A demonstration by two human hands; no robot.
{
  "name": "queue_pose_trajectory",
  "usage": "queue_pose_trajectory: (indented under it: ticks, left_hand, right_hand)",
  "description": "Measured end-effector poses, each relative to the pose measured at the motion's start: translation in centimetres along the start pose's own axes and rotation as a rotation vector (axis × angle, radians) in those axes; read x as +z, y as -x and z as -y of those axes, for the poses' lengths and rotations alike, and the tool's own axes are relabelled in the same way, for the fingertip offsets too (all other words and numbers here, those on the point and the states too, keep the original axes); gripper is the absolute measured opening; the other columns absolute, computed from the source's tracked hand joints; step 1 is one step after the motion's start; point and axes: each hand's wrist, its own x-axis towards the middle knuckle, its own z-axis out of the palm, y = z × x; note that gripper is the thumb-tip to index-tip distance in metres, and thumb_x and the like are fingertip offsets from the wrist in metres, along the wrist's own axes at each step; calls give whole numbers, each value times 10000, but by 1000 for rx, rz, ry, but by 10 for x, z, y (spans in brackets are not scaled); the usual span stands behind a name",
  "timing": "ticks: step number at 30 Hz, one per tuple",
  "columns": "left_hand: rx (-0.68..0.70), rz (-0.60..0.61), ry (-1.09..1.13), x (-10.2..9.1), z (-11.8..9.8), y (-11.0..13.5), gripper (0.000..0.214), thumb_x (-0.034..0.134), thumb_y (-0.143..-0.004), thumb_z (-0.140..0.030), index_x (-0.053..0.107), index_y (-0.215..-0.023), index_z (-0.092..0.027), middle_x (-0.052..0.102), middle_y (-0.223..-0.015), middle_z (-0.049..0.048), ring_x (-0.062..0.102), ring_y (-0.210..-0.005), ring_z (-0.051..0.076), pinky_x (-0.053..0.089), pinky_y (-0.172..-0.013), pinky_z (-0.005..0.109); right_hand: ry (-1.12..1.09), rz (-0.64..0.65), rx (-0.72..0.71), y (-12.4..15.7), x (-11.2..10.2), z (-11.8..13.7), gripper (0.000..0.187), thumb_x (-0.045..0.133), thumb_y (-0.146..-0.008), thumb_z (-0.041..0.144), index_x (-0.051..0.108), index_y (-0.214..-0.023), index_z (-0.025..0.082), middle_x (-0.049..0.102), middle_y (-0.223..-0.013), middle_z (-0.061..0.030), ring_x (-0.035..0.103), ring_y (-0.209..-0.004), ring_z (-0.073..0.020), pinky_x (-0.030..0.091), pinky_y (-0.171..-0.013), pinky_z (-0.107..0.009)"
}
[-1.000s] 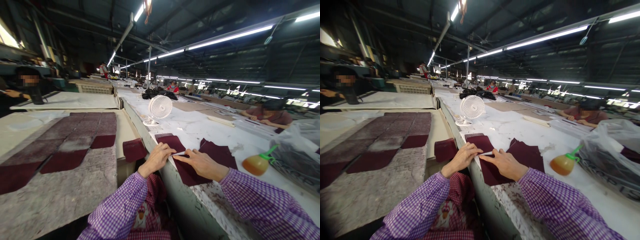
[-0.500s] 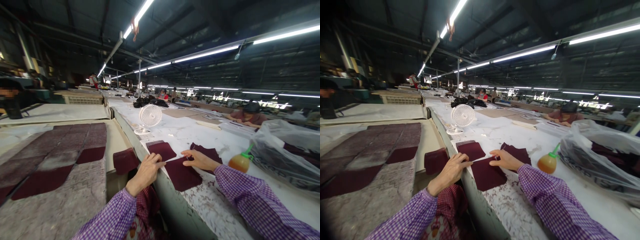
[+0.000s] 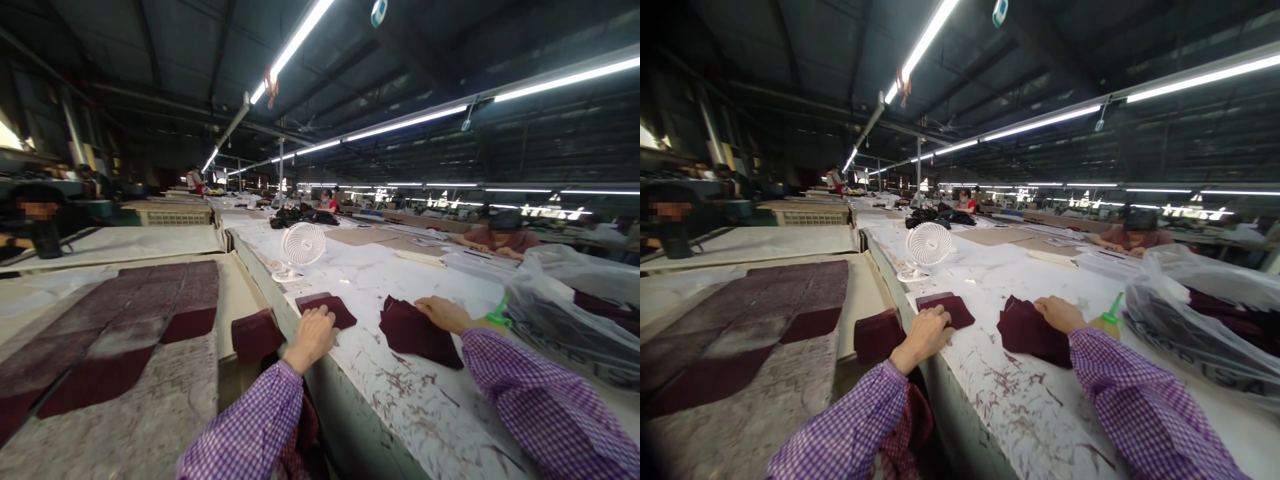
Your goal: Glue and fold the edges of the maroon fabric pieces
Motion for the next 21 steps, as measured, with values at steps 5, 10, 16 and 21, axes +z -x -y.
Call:
queue_pose_trajectory:
  ticks: [5, 10, 16, 21]
  left_hand:
    - [-301, -120, 494, 3, 10, -8, 138, 521, -708, -142, 632, -627, -160, 616, -700, 50, 575, -748, 215, 390, -724, 322]
    - [-462, -155, 803, 5, 31, -12, 158, 528, -691, -194, 626, -570, -165, 543, -519, -20, 509, -549, 138, 352, -553, 241]
    - [-523, -290, 1081, 12, 34, -13, 111, 588, -654, -177, 592, -546, -151, 535, -500, -31, 473, -518, 109, 356, -518, 208]
    - [-741, -578, 1322, -20, 75, -8, 117, 473, -718, -112, 486, -612, -160, 507, -529, -11, 525, -541, 121, 446, -539, 229]
  right_hand:
    - [-46, -87, -158, 4, 3, 34, 321, 400, -864, 271, 647, -1049, 181, 621, -1130, -123, 578, -1011, -256, 430, -888, -440]
    - [-262, -62, -498, -1, 1, 104, 319, 372, -902, 264, 649, -1038, 184, 657, -1079, -73, 601, -973, -199, 449, -897, -367]
    - [-203, 30, -701, -16, 43, 170, 272, 437, -894, 253, 676, -993, 168, 659, -1086, -75, 598, -980, -182, 436, -901, -322]
    - [-187, 9, -692, -17, 69, 181, 355, 414, -917, 315, 592, -1169, 139, 589, -1217, -127, 531, -1093, -225, 354, -971, -421]
